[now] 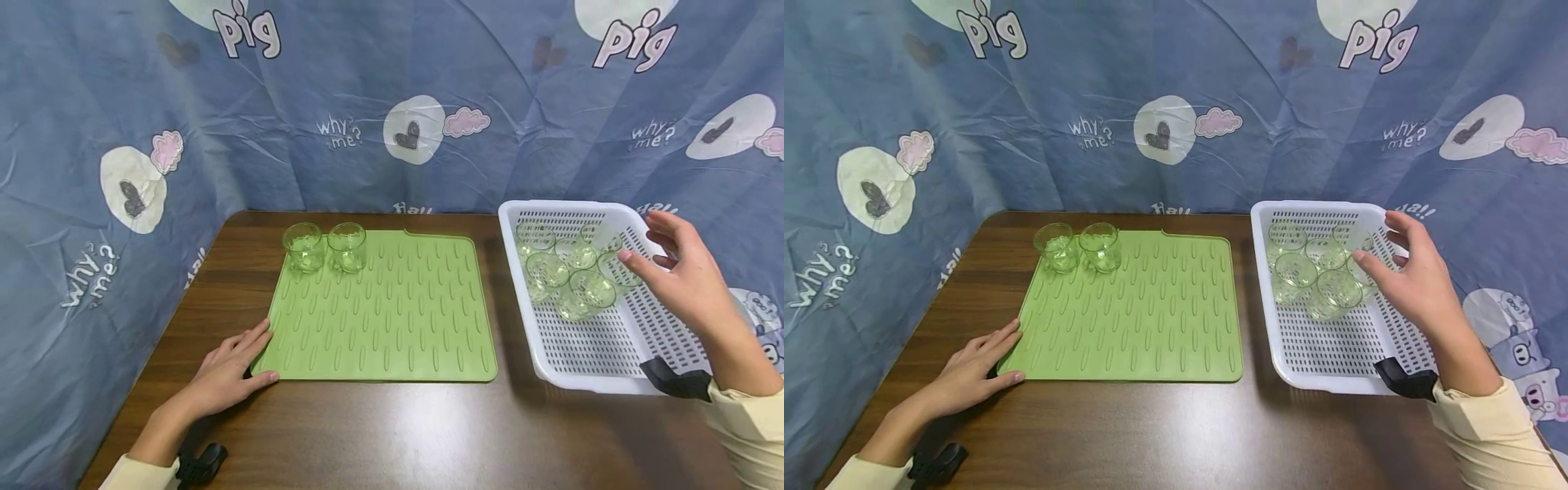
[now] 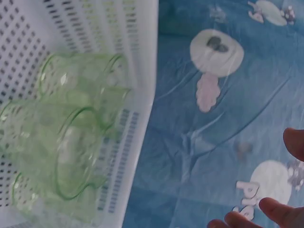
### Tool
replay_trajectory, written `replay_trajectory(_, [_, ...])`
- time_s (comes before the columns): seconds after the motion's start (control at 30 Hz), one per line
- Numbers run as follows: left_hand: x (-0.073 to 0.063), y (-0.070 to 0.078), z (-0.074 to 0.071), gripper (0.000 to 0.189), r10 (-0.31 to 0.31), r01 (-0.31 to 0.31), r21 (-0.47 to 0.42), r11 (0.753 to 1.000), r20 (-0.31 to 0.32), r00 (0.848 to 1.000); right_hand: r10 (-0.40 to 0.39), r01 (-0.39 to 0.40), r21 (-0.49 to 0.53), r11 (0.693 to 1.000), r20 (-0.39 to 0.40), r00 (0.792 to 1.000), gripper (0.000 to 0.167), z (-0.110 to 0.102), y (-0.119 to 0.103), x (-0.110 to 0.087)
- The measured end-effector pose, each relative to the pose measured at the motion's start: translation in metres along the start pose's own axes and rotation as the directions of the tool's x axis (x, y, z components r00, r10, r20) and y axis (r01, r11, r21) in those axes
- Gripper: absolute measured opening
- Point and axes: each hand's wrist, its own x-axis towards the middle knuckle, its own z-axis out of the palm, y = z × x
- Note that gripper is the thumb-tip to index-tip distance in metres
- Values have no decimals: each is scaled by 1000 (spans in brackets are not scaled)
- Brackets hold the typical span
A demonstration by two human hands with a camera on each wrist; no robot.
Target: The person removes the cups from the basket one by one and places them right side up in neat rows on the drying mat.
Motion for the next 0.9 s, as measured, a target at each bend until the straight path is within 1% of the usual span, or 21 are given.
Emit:
replay_trajectory(0.1, [0, 0, 1, 80, 0, 0, 4, 1000, -1, 1000, 37, -37, -17, 999, 7, 999, 77, -2, 7, 0])
replay_trajectory(0.2, [0, 0, 1, 81, -3, 3, 2, 1000, 2, 1000, 55, -54, -12, 998, 10, 998, 77, -3, 12, 1])
replay_trajectory(0.47, [1, 0, 0, 82, -10, 10, -14, 1000, 12, 1000, 35, -37, 23, 999, 50, 998, 75, 1, 27, 2])
replay_trajectory(0.6, [2, 0, 0, 82, -12, 12, -11, 1000, 19, 1000, 67, -67, -7, 998, 104, 992, 77, 3, 30, 3])
replay_trajectory(0.73, [2, 0, 0, 82, -12, 12, -10, 1000, 23, 1000, 111, -105, -47, 993, 178, 978, 78, 3, 32, 4])
replay_trajectory(0.83, [2, 0, 1, 82, -10, 10, -6, 1000, 19, 1000, 106, -96, -57, 994, 219, 970, 78, 2, 35, 3])
replay_trajectory(0.9, [2, -1, 1, 82, -8, 8, -2, 1000, 16, 1000, 96, -82, -64, 995, 261, 960, 78, 0, 37, 3])
